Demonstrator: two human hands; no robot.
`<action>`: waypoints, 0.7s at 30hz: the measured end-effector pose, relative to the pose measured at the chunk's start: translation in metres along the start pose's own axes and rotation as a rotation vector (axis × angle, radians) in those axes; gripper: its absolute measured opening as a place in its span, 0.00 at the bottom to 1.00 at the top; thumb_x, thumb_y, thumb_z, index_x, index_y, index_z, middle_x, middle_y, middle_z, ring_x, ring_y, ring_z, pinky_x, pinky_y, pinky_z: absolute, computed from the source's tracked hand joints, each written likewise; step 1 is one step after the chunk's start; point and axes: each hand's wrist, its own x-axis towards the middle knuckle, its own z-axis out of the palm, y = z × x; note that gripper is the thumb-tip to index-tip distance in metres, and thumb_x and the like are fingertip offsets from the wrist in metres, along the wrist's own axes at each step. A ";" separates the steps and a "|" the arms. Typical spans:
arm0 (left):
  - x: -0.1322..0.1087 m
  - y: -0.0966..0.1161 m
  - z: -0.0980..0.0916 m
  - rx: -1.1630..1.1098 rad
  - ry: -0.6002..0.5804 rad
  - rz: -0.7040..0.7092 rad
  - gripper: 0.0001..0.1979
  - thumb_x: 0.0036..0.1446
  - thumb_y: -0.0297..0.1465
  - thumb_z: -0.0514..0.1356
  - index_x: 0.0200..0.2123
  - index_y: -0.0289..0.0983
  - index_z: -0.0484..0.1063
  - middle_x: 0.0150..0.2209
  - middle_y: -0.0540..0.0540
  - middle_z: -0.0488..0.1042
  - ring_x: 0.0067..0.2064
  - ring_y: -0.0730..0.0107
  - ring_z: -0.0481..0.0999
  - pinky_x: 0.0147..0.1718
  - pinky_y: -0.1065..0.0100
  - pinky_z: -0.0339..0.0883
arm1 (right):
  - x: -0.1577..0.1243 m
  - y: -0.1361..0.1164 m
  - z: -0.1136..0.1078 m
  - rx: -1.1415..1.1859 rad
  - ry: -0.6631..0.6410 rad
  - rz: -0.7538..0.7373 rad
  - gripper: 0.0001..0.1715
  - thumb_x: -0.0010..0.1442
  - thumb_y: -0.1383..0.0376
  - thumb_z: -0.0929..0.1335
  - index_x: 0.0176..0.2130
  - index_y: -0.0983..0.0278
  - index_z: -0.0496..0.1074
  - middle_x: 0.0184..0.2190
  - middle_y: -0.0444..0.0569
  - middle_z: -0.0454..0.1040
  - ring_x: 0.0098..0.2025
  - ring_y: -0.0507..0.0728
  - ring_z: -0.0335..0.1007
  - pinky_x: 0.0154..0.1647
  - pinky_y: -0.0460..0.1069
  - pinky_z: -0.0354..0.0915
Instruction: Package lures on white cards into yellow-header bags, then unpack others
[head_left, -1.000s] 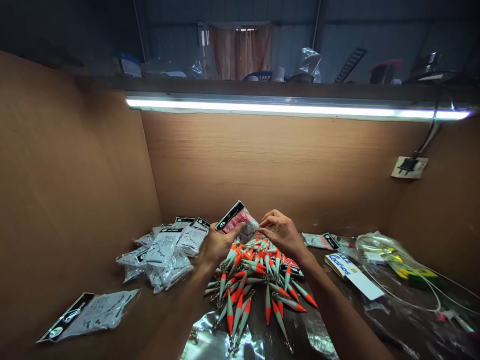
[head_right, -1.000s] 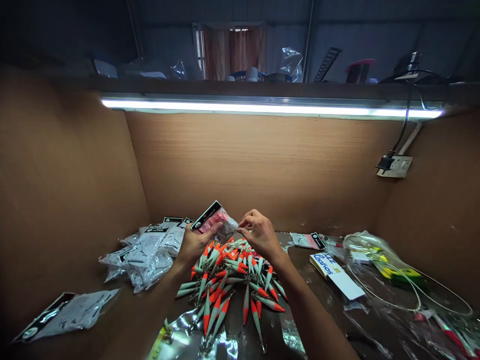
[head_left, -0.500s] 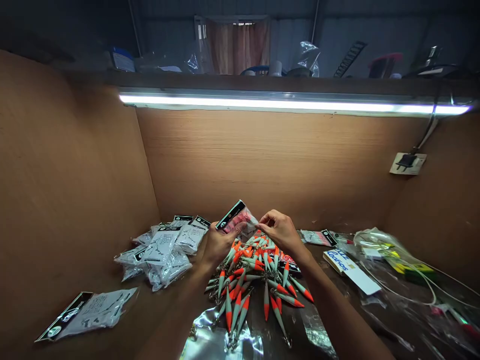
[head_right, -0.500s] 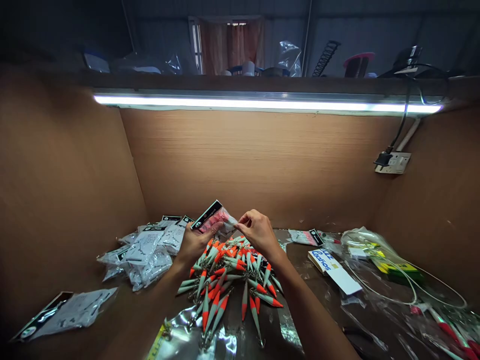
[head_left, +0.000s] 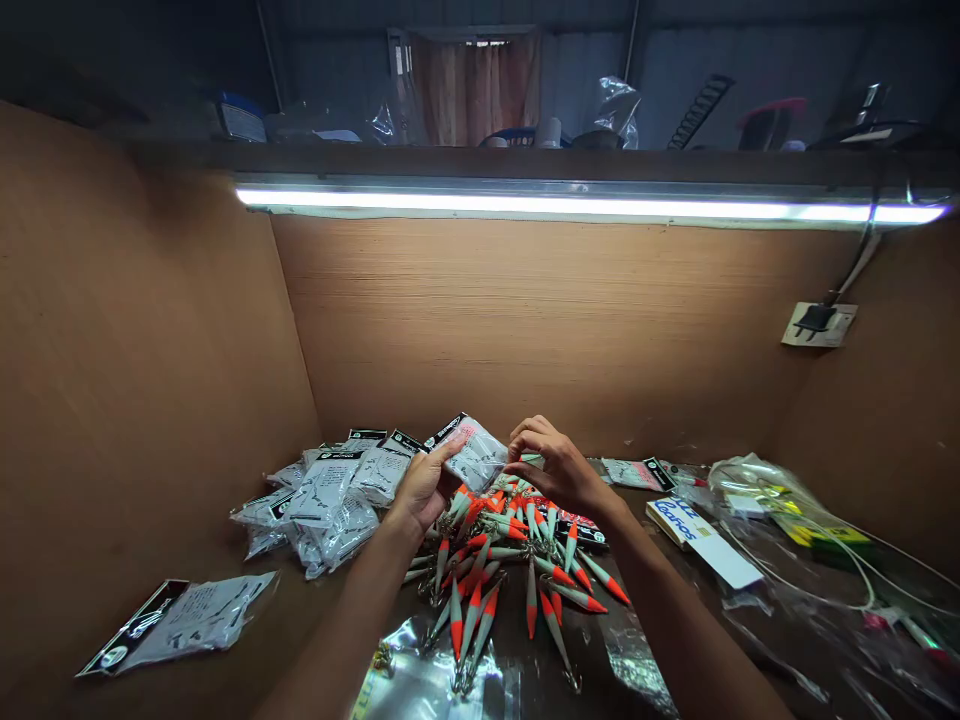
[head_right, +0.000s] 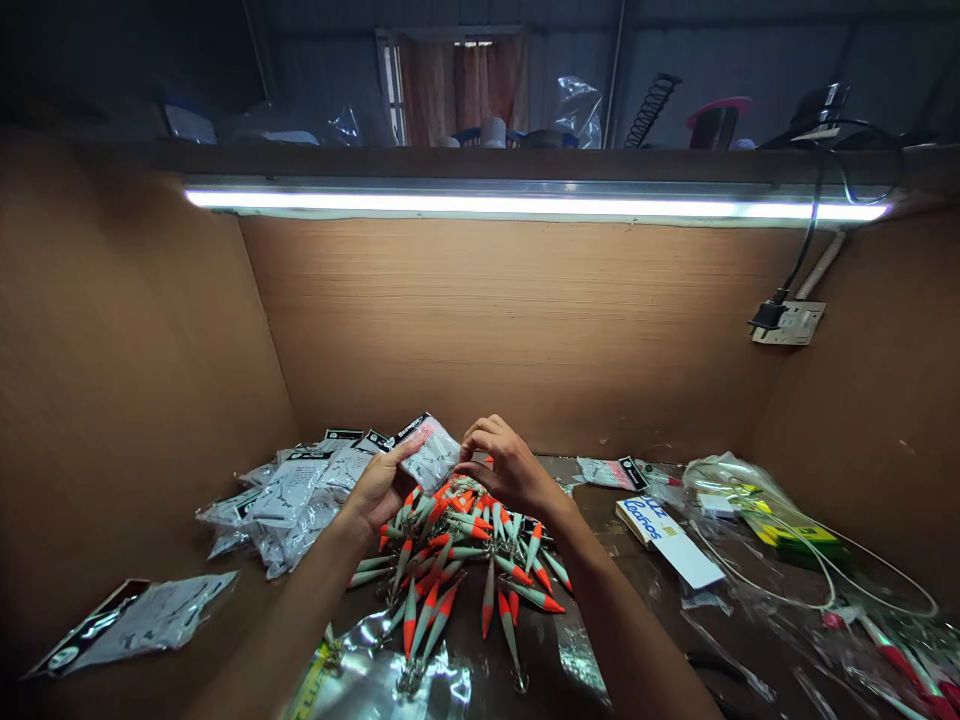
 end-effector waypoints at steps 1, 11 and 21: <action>0.001 0.001 -0.001 -0.042 -0.001 -0.050 0.11 0.48 0.30 0.71 0.34 0.30 0.78 0.31 0.41 0.82 0.30 0.61 0.81 0.33 0.63 0.76 | 0.001 -0.002 0.002 0.007 0.017 -0.015 0.05 0.62 0.62 0.71 0.35 0.61 0.73 0.43 0.50 0.74 0.48 0.58 0.67 0.50 0.52 0.64; 0.004 0.000 -0.005 -0.131 -0.012 -0.133 0.08 0.54 0.27 0.66 0.38 0.31 0.77 0.32 0.42 0.82 0.29 0.64 0.80 0.33 0.65 0.76 | -0.001 -0.007 0.009 0.069 -0.084 -0.061 0.04 0.59 0.68 0.73 0.33 0.58 0.78 0.54 0.50 0.69 0.59 0.61 0.61 0.60 0.58 0.62; 0.009 -0.004 -0.012 0.046 0.098 0.078 0.14 0.48 0.35 0.70 0.34 0.32 0.76 0.31 0.40 0.81 0.33 0.58 0.82 0.35 0.62 0.76 | -0.001 0.019 -0.010 0.246 0.122 0.139 0.18 0.61 0.55 0.71 0.50 0.56 0.76 0.63 0.52 0.62 0.61 0.61 0.63 0.61 0.56 0.62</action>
